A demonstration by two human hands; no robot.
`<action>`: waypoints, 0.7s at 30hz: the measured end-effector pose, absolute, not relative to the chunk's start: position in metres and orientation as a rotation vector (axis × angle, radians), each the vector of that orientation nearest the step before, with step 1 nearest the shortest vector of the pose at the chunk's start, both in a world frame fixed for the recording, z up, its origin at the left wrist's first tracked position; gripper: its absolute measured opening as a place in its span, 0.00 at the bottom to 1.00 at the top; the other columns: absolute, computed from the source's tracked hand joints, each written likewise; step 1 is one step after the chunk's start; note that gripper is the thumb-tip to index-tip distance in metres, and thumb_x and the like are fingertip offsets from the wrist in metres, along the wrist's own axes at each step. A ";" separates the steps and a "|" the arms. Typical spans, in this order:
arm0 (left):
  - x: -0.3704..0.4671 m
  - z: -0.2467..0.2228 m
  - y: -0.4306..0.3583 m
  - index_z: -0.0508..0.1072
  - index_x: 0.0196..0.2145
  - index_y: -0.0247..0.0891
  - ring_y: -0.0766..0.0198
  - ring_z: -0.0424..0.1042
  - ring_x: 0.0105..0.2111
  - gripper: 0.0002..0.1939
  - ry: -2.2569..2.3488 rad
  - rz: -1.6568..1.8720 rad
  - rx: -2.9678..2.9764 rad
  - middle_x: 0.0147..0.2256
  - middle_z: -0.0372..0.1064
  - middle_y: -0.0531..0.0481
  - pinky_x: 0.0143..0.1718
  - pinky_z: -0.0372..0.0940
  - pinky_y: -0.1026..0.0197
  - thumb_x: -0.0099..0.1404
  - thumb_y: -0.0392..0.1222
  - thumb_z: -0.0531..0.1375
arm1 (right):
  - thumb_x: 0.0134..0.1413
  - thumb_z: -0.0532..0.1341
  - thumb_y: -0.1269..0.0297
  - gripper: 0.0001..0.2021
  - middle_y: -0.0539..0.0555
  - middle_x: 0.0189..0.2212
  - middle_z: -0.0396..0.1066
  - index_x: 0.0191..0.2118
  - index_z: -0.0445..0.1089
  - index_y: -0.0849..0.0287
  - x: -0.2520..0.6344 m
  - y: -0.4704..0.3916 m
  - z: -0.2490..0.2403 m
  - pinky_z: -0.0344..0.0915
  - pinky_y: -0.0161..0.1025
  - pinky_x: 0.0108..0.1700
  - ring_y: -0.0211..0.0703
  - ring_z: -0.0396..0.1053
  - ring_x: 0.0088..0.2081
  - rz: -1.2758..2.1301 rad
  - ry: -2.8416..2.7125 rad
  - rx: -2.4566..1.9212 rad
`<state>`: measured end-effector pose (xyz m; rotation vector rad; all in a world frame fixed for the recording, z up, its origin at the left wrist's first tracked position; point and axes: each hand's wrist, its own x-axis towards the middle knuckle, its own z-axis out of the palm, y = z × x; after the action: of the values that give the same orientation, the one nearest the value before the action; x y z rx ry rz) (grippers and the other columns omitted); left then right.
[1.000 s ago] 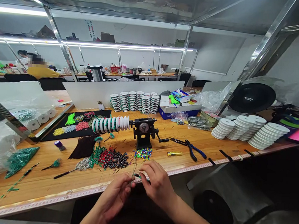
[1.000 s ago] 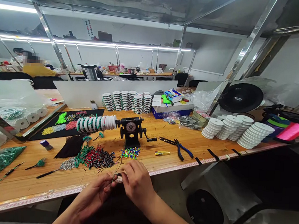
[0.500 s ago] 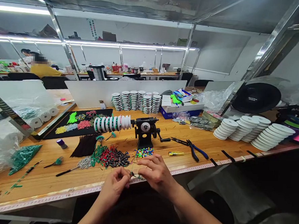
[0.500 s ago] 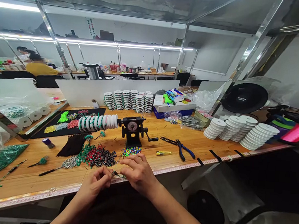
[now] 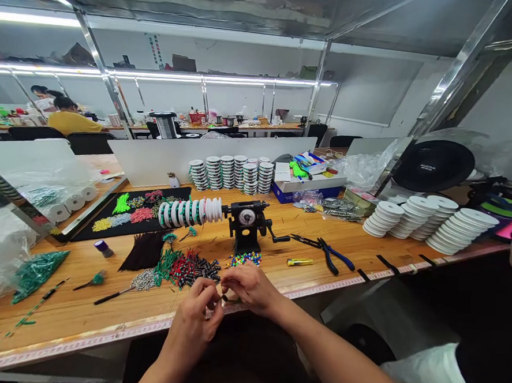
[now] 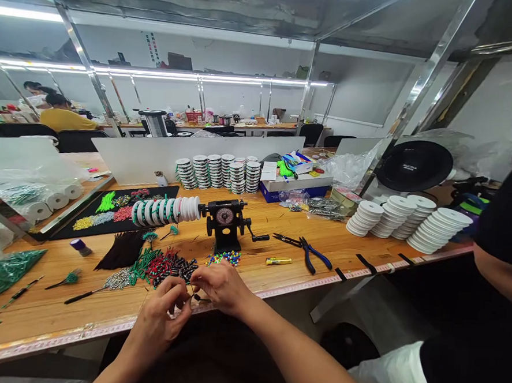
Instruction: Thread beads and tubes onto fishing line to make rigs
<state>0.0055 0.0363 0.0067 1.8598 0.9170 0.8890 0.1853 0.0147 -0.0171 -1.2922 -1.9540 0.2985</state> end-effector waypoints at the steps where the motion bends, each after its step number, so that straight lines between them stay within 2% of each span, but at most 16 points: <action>1: 0.005 0.007 0.037 0.75 0.24 0.44 0.57 0.66 0.31 0.07 0.901 0.895 1.873 0.33 0.68 0.48 0.36 0.60 0.60 0.53 0.33 0.66 | 0.63 0.64 0.76 0.06 0.47 0.32 0.79 0.41 0.72 0.57 0.185 0.019 -0.016 0.61 0.34 0.43 0.39 0.76 0.36 0.318 -1.951 -1.309; 5: 0.006 0.012 0.042 0.78 0.25 0.46 0.50 0.70 0.41 0.09 0.818 0.827 1.822 0.36 0.72 0.45 0.49 0.60 0.58 0.51 0.31 0.68 | 0.63 0.64 0.73 0.06 0.42 0.22 0.75 0.39 0.75 0.54 0.184 0.036 -0.009 0.61 0.29 0.33 0.37 0.75 0.29 0.396 -1.947 -1.370; 8: 0.010 0.017 0.043 0.79 0.26 0.45 0.49 0.70 0.47 0.11 0.831 0.757 1.789 0.36 0.74 0.45 0.55 0.57 0.60 0.48 0.28 0.69 | 0.57 0.69 0.71 0.06 0.41 0.20 0.73 0.34 0.77 0.52 0.183 0.047 -0.003 0.58 0.28 0.29 0.37 0.74 0.28 0.420 -1.952 -1.415; 10: 0.011 0.018 0.042 0.78 0.24 0.44 0.53 0.70 0.41 0.10 0.885 0.746 1.761 0.35 0.73 0.47 0.50 0.58 0.61 0.49 0.28 0.69 | 0.54 0.71 0.69 0.05 0.43 0.22 0.75 0.33 0.76 0.53 0.182 0.047 0.001 0.57 0.30 0.28 0.39 0.74 0.28 0.395 -1.908 -1.461; 13: 0.011 0.016 0.044 0.75 0.22 0.42 0.61 0.62 0.26 0.07 0.957 0.727 1.701 0.24 0.67 0.52 0.32 0.58 0.63 0.50 0.34 0.70 | 0.59 0.69 0.66 0.06 0.50 0.31 0.77 0.41 0.74 0.57 0.178 0.029 0.007 0.59 0.33 0.32 0.42 0.74 0.33 0.303 -1.752 -1.540; 15: 0.008 0.013 0.047 0.73 0.20 0.40 0.64 0.57 0.22 0.11 0.967 0.655 1.621 0.19 0.62 0.54 0.25 0.53 0.64 0.51 0.42 0.71 | 0.63 0.65 0.67 0.03 0.52 0.32 0.77 0.40 0.72 0.59 0.175 0.008 0.010 0.60 0.34 0.34 0.42 0.73 0.33 0.283 -1.606 -1.561; 16: 0.006 0.012 0.049 0.71 0.20 0.39 0.65 0.57 0.21 0.14 0.956 0.611 1.572 0.18 0.62 0.54 0.24 0.51 0.64 0.52 0.46 0.70 | 0.64 0.63 0.68 0.03 0.51 0.29 0.76 0.37 0.72 0.59 0.173 -0.003 0.009 0.60 0.34 0.33 0.42 0.73 0.31 0.313 -1.541 -1.551; 19: 0.003 0.011 0.053 0.69 0.20 0.37 0.67 0.58 0.20 0.21 0.903 0.513 1.431 0.19 0.64 0.53 0.23 0.51 0.65 0.52 0.56 0.69 | 0.63 0.61 0.66 0.11 0.48 0.22 0.72 0.28 0.72 0.58 0.166 -0.031 0.001 0.58 0.33 0.26 0.39 0.69 0.23 0.676 -1.401 -1.445; 21: 0.002 0.012 0.053 0.70 0.22 0.37 0.68 0.59 0.21 0.22 0.879 0.490 1.372 0.19 0.65 0.53 0.24 0.52 0.66 0.52 0.58 0.69 | 0.62 0.62 0.58 0.11 0.50 0.27 0.73 0.33 0.75 0.59 0.159 -0.039 -0.010 0.56 0.31 0.19 0.36 0.67 0.18 1.070 -1.252 -1.299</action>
<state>0.0015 0.0531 0.0119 1.3725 0.8795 0.4902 0.1589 -0.0392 -0.0097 -1.2989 -1.2517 1.0698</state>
